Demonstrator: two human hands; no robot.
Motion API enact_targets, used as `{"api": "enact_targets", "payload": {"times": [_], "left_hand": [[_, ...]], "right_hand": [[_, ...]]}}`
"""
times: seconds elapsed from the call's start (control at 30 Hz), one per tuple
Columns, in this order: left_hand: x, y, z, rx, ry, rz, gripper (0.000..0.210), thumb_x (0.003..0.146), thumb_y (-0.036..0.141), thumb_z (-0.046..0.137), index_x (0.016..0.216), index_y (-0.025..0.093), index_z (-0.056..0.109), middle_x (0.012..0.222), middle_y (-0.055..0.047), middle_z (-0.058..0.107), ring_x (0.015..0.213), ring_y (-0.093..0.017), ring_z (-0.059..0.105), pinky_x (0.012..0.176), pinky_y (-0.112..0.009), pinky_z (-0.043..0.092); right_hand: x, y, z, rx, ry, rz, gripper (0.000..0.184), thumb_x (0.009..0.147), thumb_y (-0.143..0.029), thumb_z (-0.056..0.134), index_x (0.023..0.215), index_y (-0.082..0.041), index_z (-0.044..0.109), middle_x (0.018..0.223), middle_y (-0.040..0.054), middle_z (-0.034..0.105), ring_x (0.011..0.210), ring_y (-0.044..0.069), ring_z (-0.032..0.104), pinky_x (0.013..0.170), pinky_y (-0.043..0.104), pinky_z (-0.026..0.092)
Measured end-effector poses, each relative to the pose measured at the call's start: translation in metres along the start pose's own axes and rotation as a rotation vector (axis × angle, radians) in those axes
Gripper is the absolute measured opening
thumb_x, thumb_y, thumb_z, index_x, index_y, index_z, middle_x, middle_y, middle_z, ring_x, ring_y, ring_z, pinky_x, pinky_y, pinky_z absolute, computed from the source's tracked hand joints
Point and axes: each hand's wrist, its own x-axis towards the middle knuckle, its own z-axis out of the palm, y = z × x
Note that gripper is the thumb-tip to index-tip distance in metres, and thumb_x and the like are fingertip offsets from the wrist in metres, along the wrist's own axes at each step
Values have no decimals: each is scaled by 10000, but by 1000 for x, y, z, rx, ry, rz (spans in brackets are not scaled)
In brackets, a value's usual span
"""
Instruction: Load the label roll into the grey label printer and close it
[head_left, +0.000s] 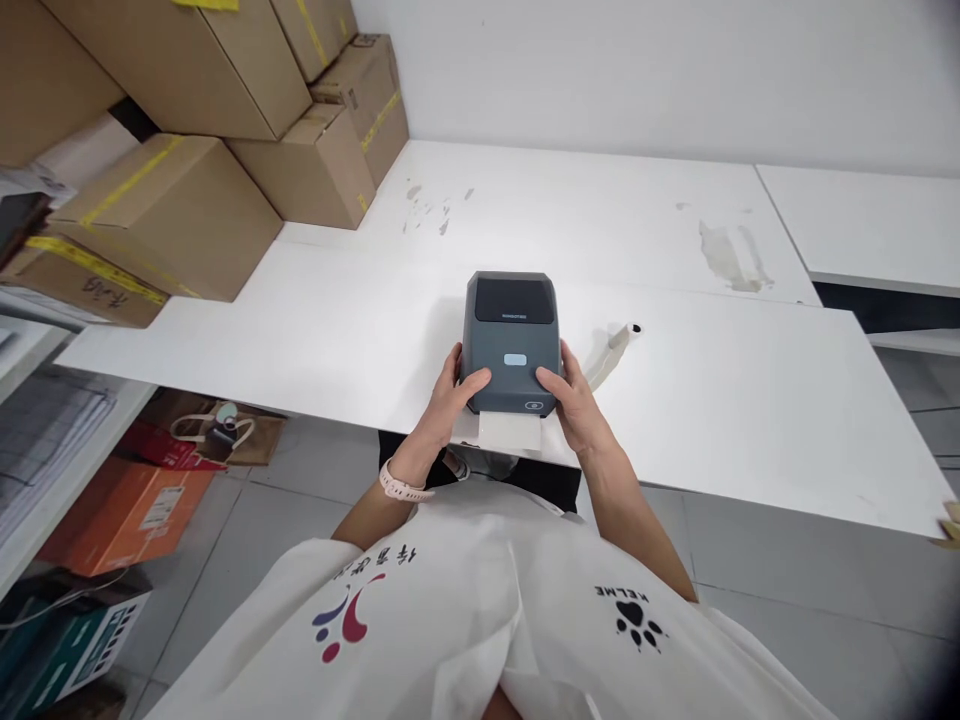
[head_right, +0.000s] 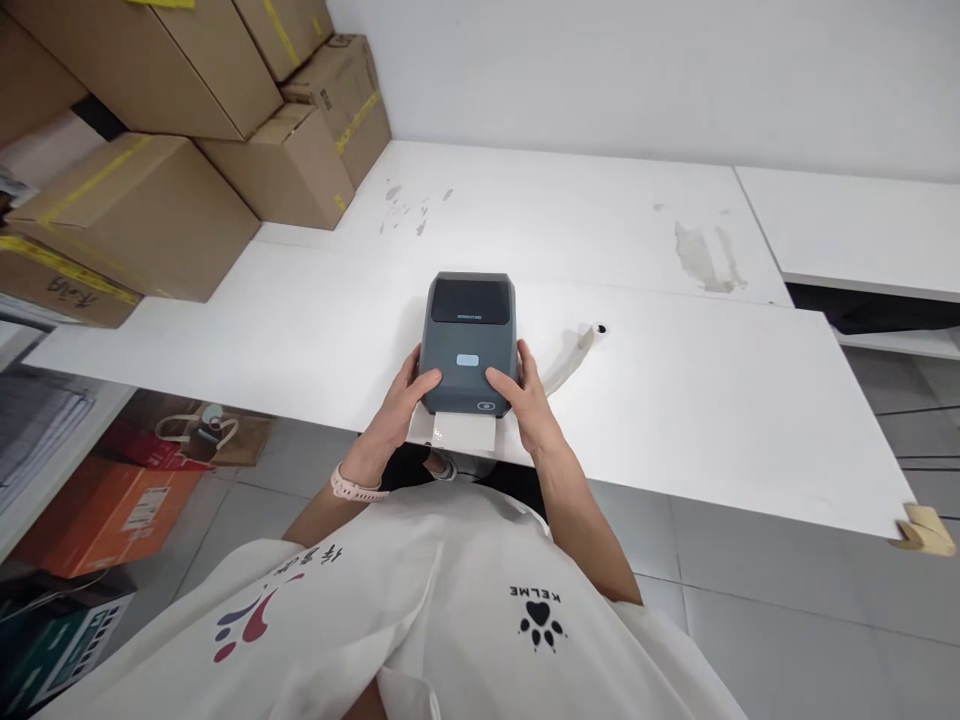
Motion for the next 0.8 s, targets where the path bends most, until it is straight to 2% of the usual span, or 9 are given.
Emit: {"api": "enact_targets", "payload": {"times": [0.1,0.33,0.43,0.5,0.57,0.6,0.67,0.73,0.8], "left_hand": [[-4,-1,-2,-74,-20,-100,853,885,556,731,1619,288,390,1683,-100,468,1529,-357,483,1221,-484,484],[1,-11,1,8,80,22,885,834,656,744,1549,210,474,1614,-155,537,1499,-368,501,1194,-482,481],[-10,-15,-2,48,73,32,830,868,672,698,1538,244,461,1619,-142,520,1478,-336,519,1144,-443,508],[-26,-19,-5,114,161,7,729,874,659,699,1457,262,515,1532,-129,582,1361,-291,600,1052,-402,543],[-44,-23,-7,173,261,-47,540,859,652,716,1199,239,636,1222,-90,708,1062,-219,678,879,-346,556],[-51,-24,-6,177,235,-96,468,858,660,706,1018,222,662,1009,-55,716,880,-179,655,771,-318,532],[-60,-24,-3,129,69,-223,504,853,693,680,750,205,615,690,3,604,629,-123,518,597,-282,419],[-61,-20,2,30,-130,-347,564,823,719,690,644,196,576,566,28,515,531,-93,415,526,-272,314],[-57,-14,8,-59,-212,-403,567,787,717,726,634,192,576,540,42,486,500,-74,365,511,-267,274]], "right_hand": [[-6,1,0,99,-55,87,865,945,-629,641,1668,-323,280,1692,82,456,1506,317,521,1225,573,477],[-6,1,4,74,-13,17,912,920,-629,664,1672,-293,270,1687,103,456,1522,327,492,1237,578,458],[-5,5,4,51,-8,0,896,935,-647,625,1677,-307,255,1690,99,450,1517,328,498,1219,582,478],[-5,8,4,74,5,16,893,919,-649,641,1666,-314,284,1686,94,458,1508,330,510,1212,583,485],[-4,10,5,102,19,33,893,902,-643,662,1655,-316,310,1678,89,471,1498,331,523,1210,590,484],[-4,11,5,111,24,37,889,899,-639,665,1650,-315,317,1675,87,476,1495,329,526,1211,592,480],[-4,11,5,123,33,40,875,898,-627,664,1641,-309,328,1669,84,485,1496,321,524,1219,592,468],[-4,11,5,129,33,39,862,902,-611,662,1635,-298,334,1671,84,481,1507,312,511,1237,585,448],[-4,11,5,137,30,44,868,896,-596,672,1634,-286,336,1678,88,470,1517,308,500,1254,574,427]]}}
